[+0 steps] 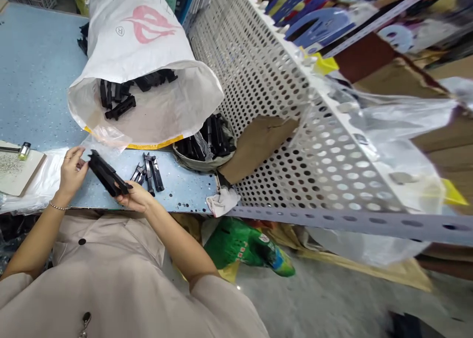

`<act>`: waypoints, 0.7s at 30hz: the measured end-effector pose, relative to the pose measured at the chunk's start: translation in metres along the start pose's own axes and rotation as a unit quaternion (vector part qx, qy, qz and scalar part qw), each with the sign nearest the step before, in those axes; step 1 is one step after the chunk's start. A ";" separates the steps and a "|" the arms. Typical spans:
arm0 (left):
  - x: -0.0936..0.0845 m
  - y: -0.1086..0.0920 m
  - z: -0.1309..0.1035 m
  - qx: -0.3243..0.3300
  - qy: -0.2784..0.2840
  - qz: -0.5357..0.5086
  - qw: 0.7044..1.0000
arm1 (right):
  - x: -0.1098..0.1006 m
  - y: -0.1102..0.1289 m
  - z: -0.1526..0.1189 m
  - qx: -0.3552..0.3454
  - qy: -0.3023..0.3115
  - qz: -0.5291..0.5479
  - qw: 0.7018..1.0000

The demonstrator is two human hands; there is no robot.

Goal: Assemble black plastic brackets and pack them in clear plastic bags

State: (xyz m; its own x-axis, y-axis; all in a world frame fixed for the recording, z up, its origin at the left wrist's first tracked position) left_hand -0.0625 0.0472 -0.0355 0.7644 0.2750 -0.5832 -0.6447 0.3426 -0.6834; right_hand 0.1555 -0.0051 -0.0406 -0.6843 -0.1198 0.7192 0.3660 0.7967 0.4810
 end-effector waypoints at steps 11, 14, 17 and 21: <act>-0.007 -0.045 -0.060 0.167 0.192 -0.028 0.967 | 0.024 -0.002 0.029 -0.265 -0.157 -0.281 0.909; -0.051 -0.058 -0.070 0.088 0.205 -0.074 0.972 | 0.049 -0.014 0.017 -0.262 -0.046 -0.407 0.874; -0.132 -0.061 -0.090 -0.074 0.160 -0.074 0.982 | 0.056 -0.004 -0.003 -0.227 0.119 -0.516 0.818; -0.218 -0.027 -0.141 -0.238 0.317 -0.027 0.918 | 0.020 0.047 -0.028 -0.192 -0.030 -0.728 0.658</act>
State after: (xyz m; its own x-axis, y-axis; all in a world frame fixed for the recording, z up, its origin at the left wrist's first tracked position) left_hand -0.2138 -0.1485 0.0484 0.7327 -0.3601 -0.5775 -0.6528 -0.1322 -0.7459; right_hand 0.1761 0.0134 0.0103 -0.5046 -0.5579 -0.6589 -0.5801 -0.3461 0.7373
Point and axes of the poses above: each hand's wrist, its own z-axis towards the middle knuckle, its own x-axis out of the palm, y = z × x, the point moved 2 cm from there along z, towards the middle knuckle, and after that the axes turned 3 degrees about y, right-handed, at the moved point
